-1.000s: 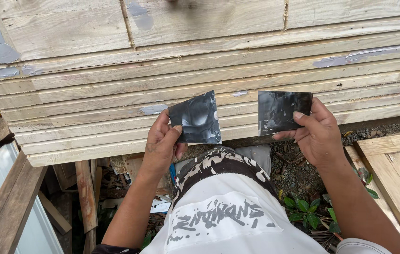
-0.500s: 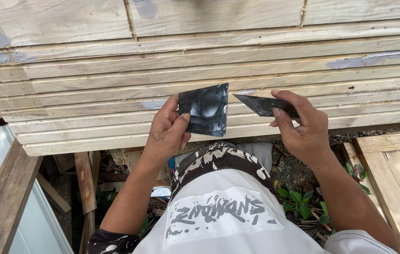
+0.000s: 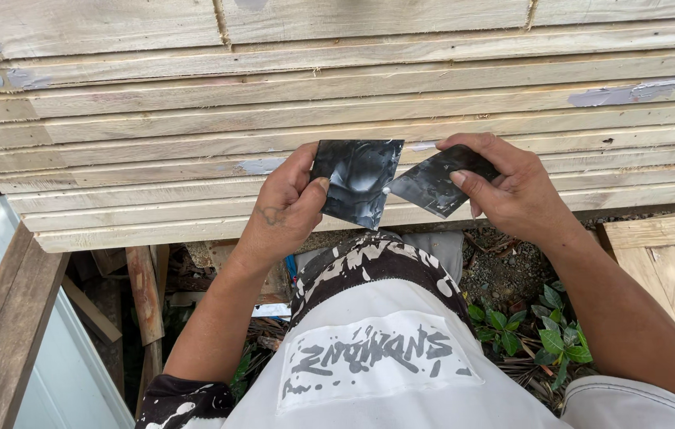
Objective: The person applies a gray filler into gaps between wooden planks using a putty knife, then smooths the surface. They later saw a small wooden strip and hammer it into a gap to reinforce the structure.
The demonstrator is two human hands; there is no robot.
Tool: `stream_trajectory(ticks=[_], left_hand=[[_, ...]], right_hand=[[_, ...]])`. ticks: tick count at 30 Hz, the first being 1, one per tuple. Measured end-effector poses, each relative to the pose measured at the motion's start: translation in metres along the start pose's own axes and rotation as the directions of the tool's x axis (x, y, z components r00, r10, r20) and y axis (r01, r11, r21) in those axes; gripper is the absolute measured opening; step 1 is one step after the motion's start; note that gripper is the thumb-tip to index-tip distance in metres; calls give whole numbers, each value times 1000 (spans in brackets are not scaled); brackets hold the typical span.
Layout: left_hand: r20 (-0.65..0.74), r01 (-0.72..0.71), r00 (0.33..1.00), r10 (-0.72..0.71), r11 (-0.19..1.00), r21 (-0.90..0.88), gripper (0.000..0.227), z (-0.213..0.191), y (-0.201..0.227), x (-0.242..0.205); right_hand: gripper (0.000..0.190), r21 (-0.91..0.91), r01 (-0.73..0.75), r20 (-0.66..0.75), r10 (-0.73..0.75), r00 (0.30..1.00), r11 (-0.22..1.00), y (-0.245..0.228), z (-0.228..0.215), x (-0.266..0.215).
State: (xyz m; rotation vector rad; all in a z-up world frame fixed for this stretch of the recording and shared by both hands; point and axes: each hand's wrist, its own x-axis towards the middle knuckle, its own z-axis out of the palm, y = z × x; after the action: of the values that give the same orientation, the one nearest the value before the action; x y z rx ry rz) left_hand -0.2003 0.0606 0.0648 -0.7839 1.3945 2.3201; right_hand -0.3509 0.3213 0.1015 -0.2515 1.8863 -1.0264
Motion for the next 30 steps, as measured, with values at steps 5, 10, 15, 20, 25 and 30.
stream_trajectory(ticks=[5,10,15,20,25,30], left_hand=[[-30,8,1000,-8,1000,-13,44,-5,-6,3],[-184,81,979,-87,996,-41,44,-27,-10,16],[-248,113,962,-111,994,-7,41,-42,-15,21],[-255,111,961,-104,994,17,41,-48,-13,26],[-277,137,951,-134,991,-8,40,-55,-11,32],[-310,174,935,-171,985,-18,41,-58,-8,35]], right_hand=[[35,-1,-165,132,164,978,986,12,-1,-1],[22,290,130,-44,-123,991,948,9,-33,23],[16,-377,385,-277,-500,821,842,0,-55,81],[42,-751,367,-154,-686,711,549,4,-57,145],[42,-878,254,-109,-687,718,405,33,-53,174],[38,-925,185,-127,-730,671,331,63,-41,188]])
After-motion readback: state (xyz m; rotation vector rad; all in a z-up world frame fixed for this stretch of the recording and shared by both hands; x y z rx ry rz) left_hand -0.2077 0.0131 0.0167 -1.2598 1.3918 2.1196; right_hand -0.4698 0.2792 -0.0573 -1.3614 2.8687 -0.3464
